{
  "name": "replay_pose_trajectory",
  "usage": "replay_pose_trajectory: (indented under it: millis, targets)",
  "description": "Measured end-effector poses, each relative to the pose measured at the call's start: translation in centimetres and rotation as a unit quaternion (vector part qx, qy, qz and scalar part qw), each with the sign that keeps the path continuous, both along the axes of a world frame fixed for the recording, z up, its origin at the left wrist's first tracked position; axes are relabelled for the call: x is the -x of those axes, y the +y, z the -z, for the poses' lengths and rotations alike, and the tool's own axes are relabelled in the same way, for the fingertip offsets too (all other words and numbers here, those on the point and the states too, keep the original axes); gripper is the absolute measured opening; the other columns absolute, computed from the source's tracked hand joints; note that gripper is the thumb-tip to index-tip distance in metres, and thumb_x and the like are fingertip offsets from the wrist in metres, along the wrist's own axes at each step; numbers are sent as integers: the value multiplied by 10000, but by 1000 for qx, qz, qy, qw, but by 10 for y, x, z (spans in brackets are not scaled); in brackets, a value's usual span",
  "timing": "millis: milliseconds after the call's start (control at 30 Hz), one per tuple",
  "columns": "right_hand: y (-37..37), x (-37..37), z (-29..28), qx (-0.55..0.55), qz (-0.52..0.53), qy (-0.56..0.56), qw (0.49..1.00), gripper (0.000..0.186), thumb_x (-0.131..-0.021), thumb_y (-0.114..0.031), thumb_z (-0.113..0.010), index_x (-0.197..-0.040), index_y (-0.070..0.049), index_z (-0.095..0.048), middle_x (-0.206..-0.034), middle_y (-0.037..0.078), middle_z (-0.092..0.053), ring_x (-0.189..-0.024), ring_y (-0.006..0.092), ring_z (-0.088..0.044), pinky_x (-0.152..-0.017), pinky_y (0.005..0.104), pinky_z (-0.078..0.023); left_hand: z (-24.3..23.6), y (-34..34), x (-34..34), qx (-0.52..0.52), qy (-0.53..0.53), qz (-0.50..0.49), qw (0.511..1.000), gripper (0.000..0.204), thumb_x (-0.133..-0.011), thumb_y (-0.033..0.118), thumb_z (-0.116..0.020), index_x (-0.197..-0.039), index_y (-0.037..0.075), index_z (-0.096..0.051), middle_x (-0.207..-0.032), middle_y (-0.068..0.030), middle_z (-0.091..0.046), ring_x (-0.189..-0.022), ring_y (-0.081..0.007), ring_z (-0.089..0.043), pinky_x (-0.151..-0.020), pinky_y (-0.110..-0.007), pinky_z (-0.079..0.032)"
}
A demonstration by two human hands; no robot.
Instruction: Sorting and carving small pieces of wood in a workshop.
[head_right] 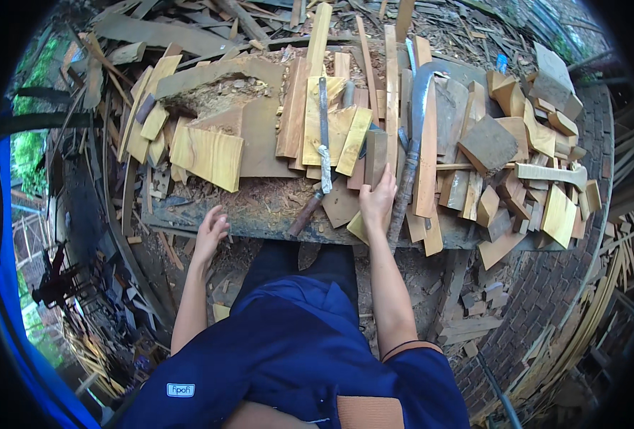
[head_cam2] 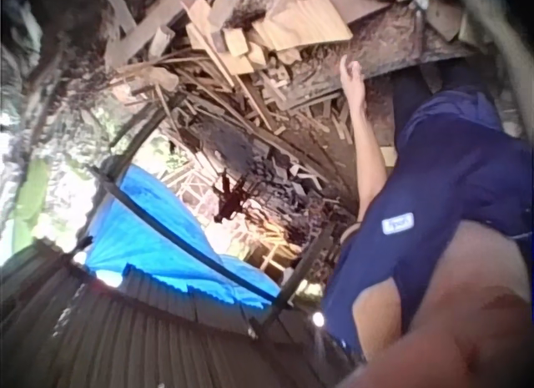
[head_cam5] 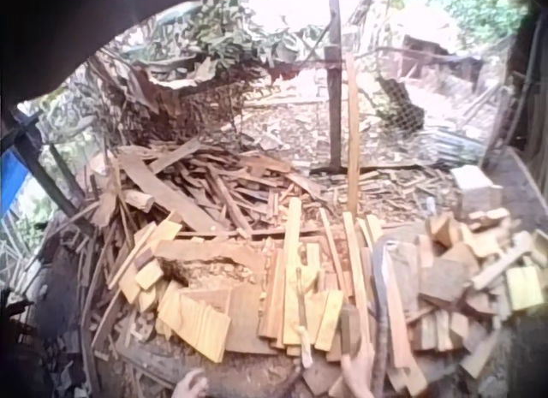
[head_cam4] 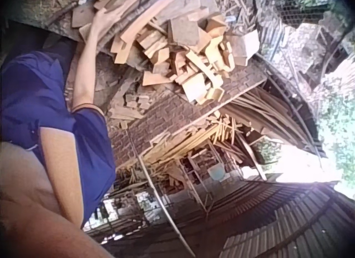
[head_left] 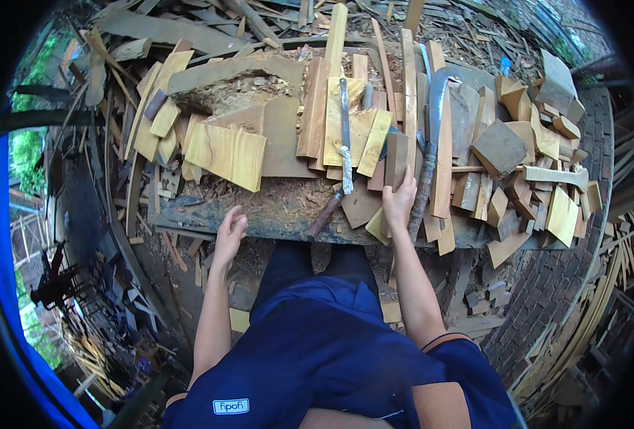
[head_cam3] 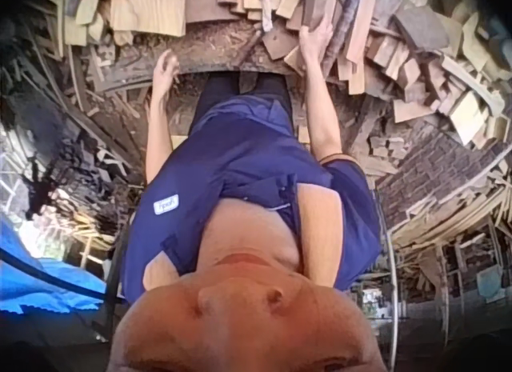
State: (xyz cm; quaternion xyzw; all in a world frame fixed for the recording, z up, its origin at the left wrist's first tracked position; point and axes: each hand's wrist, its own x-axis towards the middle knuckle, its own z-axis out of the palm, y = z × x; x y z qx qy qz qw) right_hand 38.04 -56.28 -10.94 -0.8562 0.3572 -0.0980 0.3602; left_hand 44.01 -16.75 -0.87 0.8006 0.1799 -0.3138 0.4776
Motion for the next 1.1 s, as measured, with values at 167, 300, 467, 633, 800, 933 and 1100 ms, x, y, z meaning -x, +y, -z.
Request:
replay_pose_trajectory:
  millis: [167,300,467,633,800,933,1100]
  targets:
    - [-21,12,-27,-428,68,-80,898,559,-812,9,-516,-1368,55,-489,-1295,173,-593,-1161,232,-593,-1001,349,-470,19,-24,-34,241,66,-225,942,571,-1008,420,-529,-1430,63,-386,-1367,-162,-499,-1229,-255,-526,-1016,-424,-458]
    - [-1,26,-35,-579,85,-94,805,512,-847,-39,-517,-1355,21,-520,-1192,100,-646,-1148,179,-593,-965,301,-472,38,-48,-56,343,84,-298,887,425,-991,382,-577,-1261,59,-515,-1178,-139,-619,-1093,-246,-612,-969,-413,-500]
    - [14,5,-7,-476,153,-146,854,491,-894,-85,-538,-1372,19,-497,-1196,106,-634,-1102,198,-596,-956,310,-458,46,-50,-59,282,37,-248,926,347,-1003,317,-573,-1195,30,-537,-1024,-103,-660,-870,-190,-663,-862,-367,-559]
    - [-4,-42,-2,-156,131,-106,973,520,-892,-79,-565,-1395,11,-467,-1232,161,-589,-1120,309,-569,-1004,379,-426,31,-19,-68,220,61,-111,967,354,-1023,327,-532,-1193,15,-529,-999,-93,-652,-830,-157,-651,-816,-345,-557]
    - [27,-49,-30,181,-54,0,982,488,-812,-43,-598,-1299,-55,-561,-1183,188,-553,-1122,372,-519,-982,436,-420,22,12,-83,173,74,-34,982,345,-1035,337,-501,-1178,23,-528,-986,-84,-648,-823,-137,-634,-793,-317,-530]
    - [89,-17,-25,100,-422,104,895,281,-824,-110,-587,-1099,-112,-647,-1145,114,-561,-1160,308,-507,-978,441,-411,22,28,-93,202,92,12,975,332,-1031,331,-514,-1172,30,-522,-963,-71,-631,-808,-131,-606,-799,-319,-516]
    - [124,3,8,249,-477,56,841,172,-863,-185,-552,-1000,-144,-649,-1080,38,-573,-1160,251,-512,-1082,523,-323,21,40,-93,201,108,54,972,308,-1033,316,-512,-1167,39,-505,-959,-59,-605,-810,-120,-579,-803,-316,-514]
